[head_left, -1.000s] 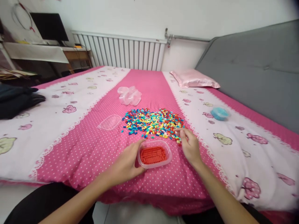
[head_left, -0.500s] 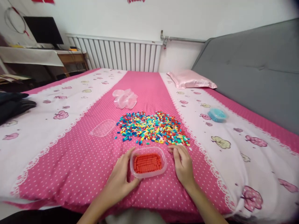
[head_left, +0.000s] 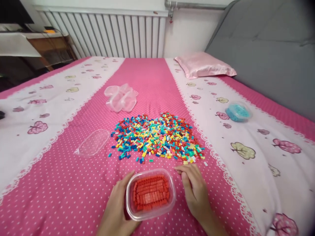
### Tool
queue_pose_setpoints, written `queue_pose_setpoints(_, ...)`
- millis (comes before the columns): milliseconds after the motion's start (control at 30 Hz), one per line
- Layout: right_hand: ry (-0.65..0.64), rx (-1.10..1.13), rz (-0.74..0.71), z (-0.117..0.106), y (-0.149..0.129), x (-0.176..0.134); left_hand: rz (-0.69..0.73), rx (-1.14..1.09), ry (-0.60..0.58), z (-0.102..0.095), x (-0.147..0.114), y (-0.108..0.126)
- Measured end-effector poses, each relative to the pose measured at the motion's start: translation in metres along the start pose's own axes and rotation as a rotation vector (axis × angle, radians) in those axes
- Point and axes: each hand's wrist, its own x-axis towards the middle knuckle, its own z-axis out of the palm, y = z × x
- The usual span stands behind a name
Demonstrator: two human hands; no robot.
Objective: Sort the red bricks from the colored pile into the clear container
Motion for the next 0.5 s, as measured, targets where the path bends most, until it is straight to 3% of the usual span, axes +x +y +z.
queue_pose_setpoints(267,-0.287,0.022,-0.215,-0.008,0.0,-0.006,-0.004,-0.063,-0.018,0.002,0.0,0.003)
queue_pose_setpoints(500,-0.309,0.051,-0.181,0.002,-0.01,0.008,-0.036,-0.155,0.023,0.004,0.015,0.012)
